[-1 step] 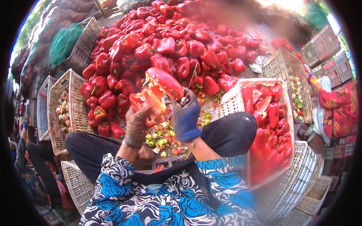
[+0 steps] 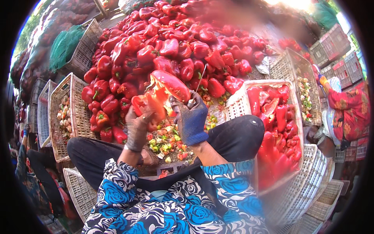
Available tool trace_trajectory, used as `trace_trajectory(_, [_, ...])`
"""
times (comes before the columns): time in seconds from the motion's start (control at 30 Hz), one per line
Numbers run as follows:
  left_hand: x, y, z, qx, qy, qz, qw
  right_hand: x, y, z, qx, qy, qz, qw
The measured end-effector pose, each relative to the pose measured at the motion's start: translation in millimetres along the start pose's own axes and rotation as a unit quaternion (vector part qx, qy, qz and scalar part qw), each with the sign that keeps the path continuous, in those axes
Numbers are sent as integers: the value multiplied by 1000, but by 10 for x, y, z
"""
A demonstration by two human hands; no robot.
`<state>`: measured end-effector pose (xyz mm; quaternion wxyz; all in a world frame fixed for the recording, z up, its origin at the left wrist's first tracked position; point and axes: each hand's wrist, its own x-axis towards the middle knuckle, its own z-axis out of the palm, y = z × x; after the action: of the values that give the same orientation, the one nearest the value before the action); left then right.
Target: The person cuts red peppers into pieces using a knife and puts them into a white plastic crate.
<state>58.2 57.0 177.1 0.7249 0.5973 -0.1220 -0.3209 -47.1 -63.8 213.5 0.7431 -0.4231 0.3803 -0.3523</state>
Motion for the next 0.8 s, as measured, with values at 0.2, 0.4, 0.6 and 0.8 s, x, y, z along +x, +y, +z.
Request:
trace_trajectory(0.2, [428,24,-326,390,58,268,879,-36,-180,-194,-48,2,73,996])
trace_trajectory(0.4, [714,-190,-1204,102,92,109,985,-53,-447,-375,123,-42,40,991])
trace_trajectory(0.6, [327,-55,75,-138,-127,-8,982,73,40,-339,-43,-67,14,997])
trace_trajectory(0.8, [240,1,493,-117,-95,40,988,59,-334,-429,218,-104,6,970])
